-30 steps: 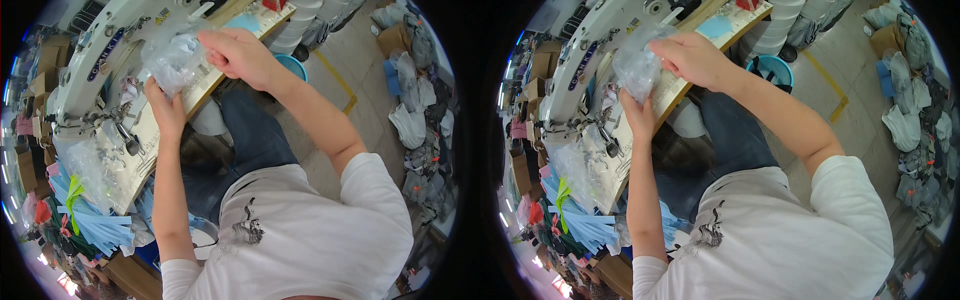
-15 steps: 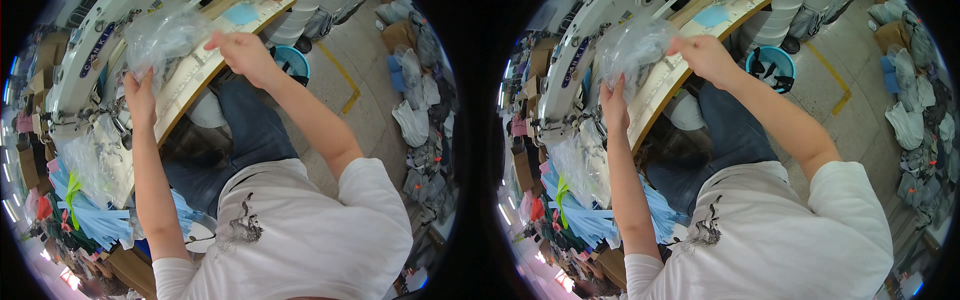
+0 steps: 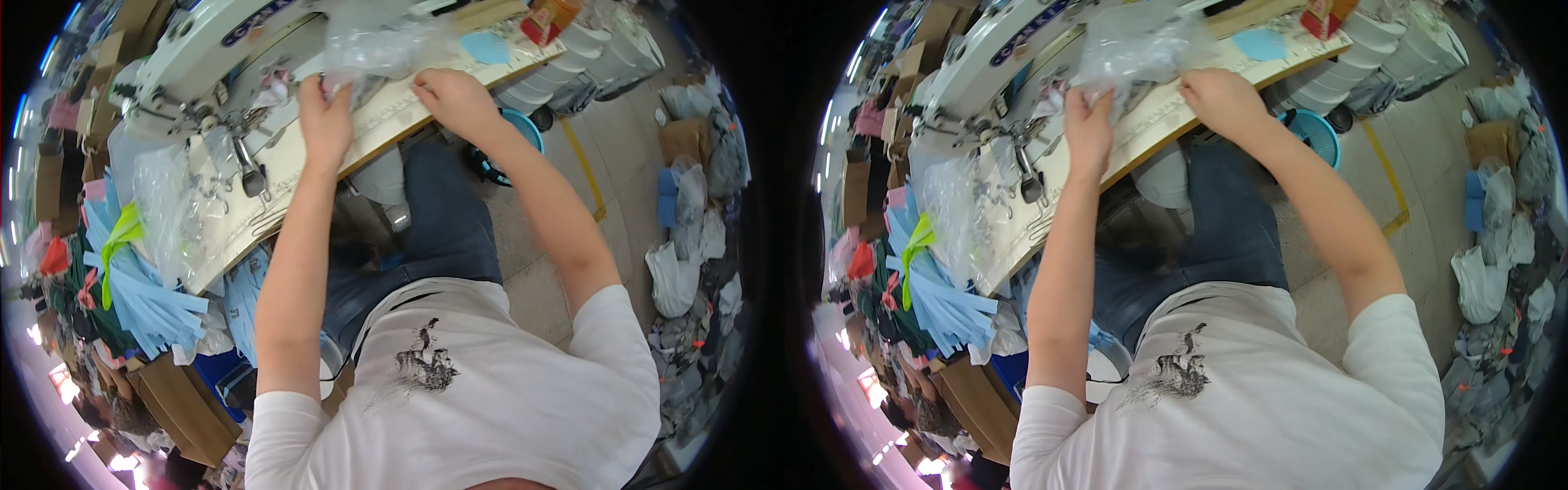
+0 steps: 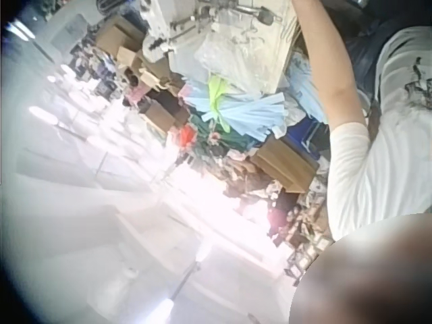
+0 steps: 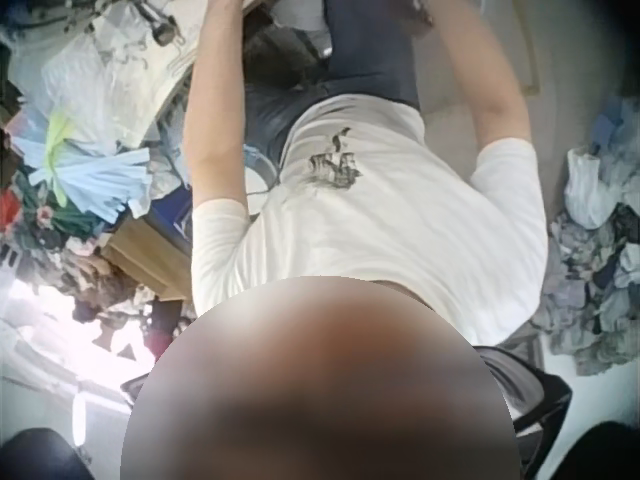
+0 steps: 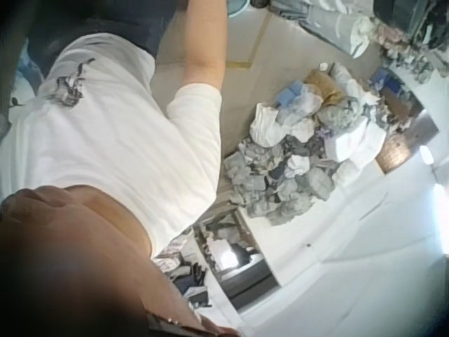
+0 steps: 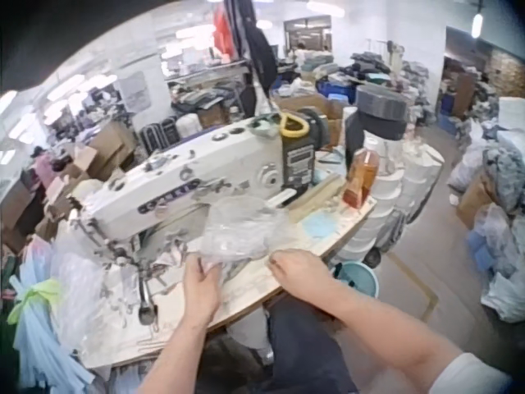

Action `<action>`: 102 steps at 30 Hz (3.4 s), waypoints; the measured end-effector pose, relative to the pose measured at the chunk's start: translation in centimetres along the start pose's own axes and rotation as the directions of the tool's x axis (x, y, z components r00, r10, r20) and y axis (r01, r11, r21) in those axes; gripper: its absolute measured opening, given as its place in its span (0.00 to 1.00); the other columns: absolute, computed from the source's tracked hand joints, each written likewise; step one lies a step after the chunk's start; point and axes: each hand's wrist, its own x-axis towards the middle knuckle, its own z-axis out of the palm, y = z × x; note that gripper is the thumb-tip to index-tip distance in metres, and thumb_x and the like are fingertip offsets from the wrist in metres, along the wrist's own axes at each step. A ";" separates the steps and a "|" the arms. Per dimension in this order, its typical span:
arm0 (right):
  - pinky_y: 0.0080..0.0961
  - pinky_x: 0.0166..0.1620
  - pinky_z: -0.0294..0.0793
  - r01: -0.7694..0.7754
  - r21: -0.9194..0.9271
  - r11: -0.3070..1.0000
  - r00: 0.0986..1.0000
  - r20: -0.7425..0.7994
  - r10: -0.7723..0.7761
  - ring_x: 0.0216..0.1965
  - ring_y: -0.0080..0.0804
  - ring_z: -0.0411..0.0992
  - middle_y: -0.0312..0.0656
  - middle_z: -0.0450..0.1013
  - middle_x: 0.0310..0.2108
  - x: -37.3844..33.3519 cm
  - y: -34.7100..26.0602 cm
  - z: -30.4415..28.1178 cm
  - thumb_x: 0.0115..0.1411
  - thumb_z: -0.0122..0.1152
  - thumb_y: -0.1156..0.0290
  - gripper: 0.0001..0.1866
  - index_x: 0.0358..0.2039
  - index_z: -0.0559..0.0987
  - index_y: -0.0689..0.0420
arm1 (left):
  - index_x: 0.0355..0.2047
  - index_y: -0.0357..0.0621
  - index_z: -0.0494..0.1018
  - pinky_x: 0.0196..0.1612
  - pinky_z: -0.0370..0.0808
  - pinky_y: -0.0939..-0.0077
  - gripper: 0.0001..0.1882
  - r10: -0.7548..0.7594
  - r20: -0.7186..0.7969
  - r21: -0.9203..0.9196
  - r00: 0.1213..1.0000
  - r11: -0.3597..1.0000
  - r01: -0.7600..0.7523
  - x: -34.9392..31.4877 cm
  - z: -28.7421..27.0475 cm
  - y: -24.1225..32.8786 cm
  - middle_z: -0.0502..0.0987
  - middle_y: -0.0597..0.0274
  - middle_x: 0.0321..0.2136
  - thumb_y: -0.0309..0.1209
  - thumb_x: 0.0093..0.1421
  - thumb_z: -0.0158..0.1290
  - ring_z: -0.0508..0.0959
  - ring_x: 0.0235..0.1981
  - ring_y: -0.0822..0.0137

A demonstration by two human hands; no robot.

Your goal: Assembling small metal sliders onto fabric or plastic straps.

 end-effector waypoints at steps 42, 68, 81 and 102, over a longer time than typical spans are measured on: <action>0.24 0.21 0.64 -0.029 0.733 0.680 0.983 0.143 -0.113 0.19 0.27 0.65 0.34 0.66 0.19 4.7 -18.1 5.6 0.66 0.49 0.61 0.13 0.34 0.75 0.56 | 0.43 0.38 0.68 0.23 0.62 0.83 0.12 -0.374 -0.133 -0.791 0.918 0.598 0.129 -19.2 -23.5 8.4 0.67 0.62 0.26 0.34 0.68 0.41 0.64 0.21 0.73; 0.11 0.22 0.53 -0.671 0.735 0.097 0.698 0.671 -0.249 0.20 0.09 0.55 0.27 0.68 0.24 -9.8 -19.7 0.2 0.66 0.55 0.69 0.14 0.49 0.77 0.59 | 0.39 0.37 0.72 0.26 0.64 0.89 0.10 -0.428 0.285 -0.420 0.858 0.749 0.513 -22.6 -15.5 9.5 0.75 0.67 0.22 0.31 0.69 0.45 0.67 0.22 0.82; 0.18 0.36 0.70 -0.155 0.867 0.474 0.929 0.291 -0.228 0.33 0.18 0.68 0.34 0.71 0.33 -12.3 -19.0 1.4 0.68 0.51 0.67 0.10 0.44 0.72 0.60 | 0.33 0.39 0.70 0.22 0.61 0.86 0.14 -0.391 0.163 -0.250 0.906 0.872 0.422 -22.3 -13.1 11.4 0.70 0.68 0.16 0.36 0.70 0.41 0.66 0.17 0.80; 0.18 0.30 0.65 0.004 0.900 0.436 0.987 0.066 -0.145 0.28 0.22 0.67 0.37 0.71 0.31 -12.8 -15.1 -3.1 0.63 0.54 0.76 0.10 0.43 0.79 0.60 | 0.38 0.37 0.71 0.26 0.71 0.69 0.05 0.178 0.165 0.112 0.970 0.974 -0.197 -19.8 -9.0 12.8 0.75 0.56 0.23 0.22 0.61 0.51 0.75 0.22 0.58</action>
